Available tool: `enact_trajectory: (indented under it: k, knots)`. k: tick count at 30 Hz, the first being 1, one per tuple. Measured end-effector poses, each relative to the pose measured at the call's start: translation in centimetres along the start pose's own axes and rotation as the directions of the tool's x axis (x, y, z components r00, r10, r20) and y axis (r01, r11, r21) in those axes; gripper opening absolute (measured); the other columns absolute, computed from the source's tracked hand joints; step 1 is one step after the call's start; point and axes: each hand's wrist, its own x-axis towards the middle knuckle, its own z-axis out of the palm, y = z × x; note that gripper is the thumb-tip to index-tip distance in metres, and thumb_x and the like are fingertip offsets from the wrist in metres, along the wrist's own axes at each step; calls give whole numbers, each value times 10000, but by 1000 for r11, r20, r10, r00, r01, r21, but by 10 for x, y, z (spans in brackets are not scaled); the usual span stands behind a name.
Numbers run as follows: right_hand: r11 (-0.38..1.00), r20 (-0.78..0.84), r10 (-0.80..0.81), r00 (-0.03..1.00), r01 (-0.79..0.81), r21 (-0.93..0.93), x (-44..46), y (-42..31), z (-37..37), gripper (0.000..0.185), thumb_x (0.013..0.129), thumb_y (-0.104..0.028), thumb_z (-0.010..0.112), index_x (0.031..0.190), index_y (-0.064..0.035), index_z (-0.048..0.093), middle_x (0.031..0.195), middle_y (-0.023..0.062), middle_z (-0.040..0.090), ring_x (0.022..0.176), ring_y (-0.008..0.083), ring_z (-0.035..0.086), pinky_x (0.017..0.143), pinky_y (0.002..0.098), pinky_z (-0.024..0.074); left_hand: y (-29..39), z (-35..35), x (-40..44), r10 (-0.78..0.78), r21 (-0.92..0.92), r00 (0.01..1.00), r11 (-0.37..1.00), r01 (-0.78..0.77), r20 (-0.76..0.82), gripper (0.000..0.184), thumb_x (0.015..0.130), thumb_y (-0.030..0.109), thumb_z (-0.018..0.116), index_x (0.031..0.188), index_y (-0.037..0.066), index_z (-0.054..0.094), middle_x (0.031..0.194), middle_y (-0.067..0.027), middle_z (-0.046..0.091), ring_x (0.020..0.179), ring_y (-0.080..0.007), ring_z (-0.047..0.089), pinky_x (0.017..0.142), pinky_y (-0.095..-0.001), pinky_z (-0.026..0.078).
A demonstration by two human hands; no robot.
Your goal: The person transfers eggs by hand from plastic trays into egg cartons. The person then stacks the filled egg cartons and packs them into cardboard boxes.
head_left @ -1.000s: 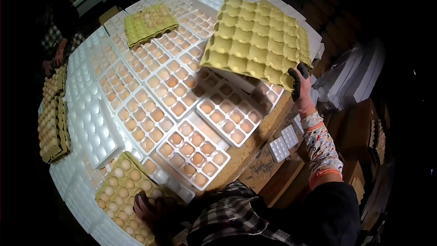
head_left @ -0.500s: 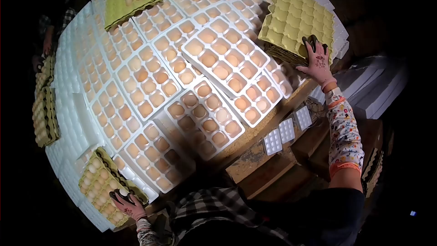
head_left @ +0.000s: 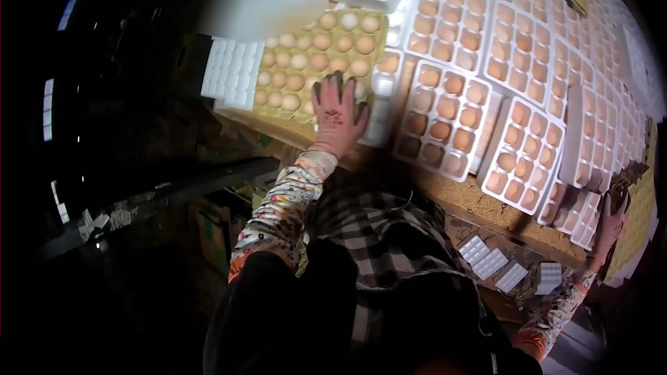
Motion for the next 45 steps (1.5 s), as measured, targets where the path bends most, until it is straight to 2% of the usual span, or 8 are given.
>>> enact_trajectory:
  k: [8, 15, 19, 22, 24, 32, 36, 45]
  knots:
    - [382, 177, -838, 517, 323, 866, -236, -474, 91, 581, 786, -209, 735, 1304, -53, 521, 1225, 178, 572, 1135, 343, 545, 994, 421, 421, -141, -70, -38, -127, -263, 988, 960, 100, -88, 781, 683, 223, 760, 1367, 62, 420, 1329, -200, 454, 1189, -420, 435, 1006, -511, 363]
    - [424, 118, -904, 410, 896, 133, -320, -645, 176, 559, 766, -235, 683, 1282, -97, 516, 1209, 129, 525, 1096, 306, 469, 913, 433, 378, -310, -36, -15, 350, -563, 924, 800, -210, 152, 444, 735, 101, 712, 1159, 88, 580, 1181, -158, 536, 1065, -362, 521, 928, -434, 453]
    - [586, 361, -627, 690, 114, 802, -301, -653, 161, 378, 818, -194, 639, 1161, -44, 589, 1002, 128, 630, 913, 283, 617, 820, 404, 508, -335, -41, -4, -102, -699, 806, -570, 433, 583, 352, 877, 111, 672, 1175, -42, 563, 1144, -86, 595, 990, -165, 609, 843, -285, 522]
    - [74, 638, -403, 656, -671, 738, -292, -662, 141, 308, 892, -232, 543, 1079, 2, 612, 923, 114, 650, 759, 200, 649, 638, 288, 544, -344, -27, 18, 22, -730, 753, -227, 644, 657, 441, 859, 248, 703, 1186, -23, 586, 1129, -106, 599, 920, -156, 618, 746, -242, 525]
    - [489, 156, -658, 737, 261, 832, -280, -668, 144, 257, 891, -222, 559, 971, 11, 633, 903, 103, 652, 748, 187, 642, 627, 275, 529, -319, -32, 21, 95, -523, 926, 844, 120, 365, 538, 767, 285, 759, 1204, 16, 597, 1135, -153, 610, 1003, -207, 613, 827, -308, 507]
    - [643, 324, -756, 568, 736, 210, -270, -701, 174, 429, 740, -309, 735, 1045, -35, 608, 1001, 141, 609, 954, 295, 622, 753, 368, 525, -350, -29, 35, -7, -758, 837, -427, 493, 548, 495, 848, 27, 646, 1313, -1, 480, 1077, -94, 596, 898, -182, 642, 824, -292, 549]
    - [582, 358, -565, 743, 52, 812, -237, -676, 168, 482, 776, -234, 680, 1201, -38, 564, 1171, 196, 614, 988, 328, 636, 843, 403, 509, -323, -64, 76, 102, -462, 852, 869, 175, 514, 562, 849, 201, 659, 1371, 153, 457, 1217, -179, 523, 983, -285, 627, 893, -385, 514]
    - [556, 186, -804, 565, 825, -105, -250, -726, 191, 477, 714, -224, 735, 1166, -176, 588, 1172, 109, 517, 961, 343, 557, 789, 441, 517, -396, -88, 122, 200, -447, 687, 872, 200, 698, 700, 749, 412, 748, 1342, 141, 492, 1346, -171, 395, 1028, -261, 624, 853, -361, 548]
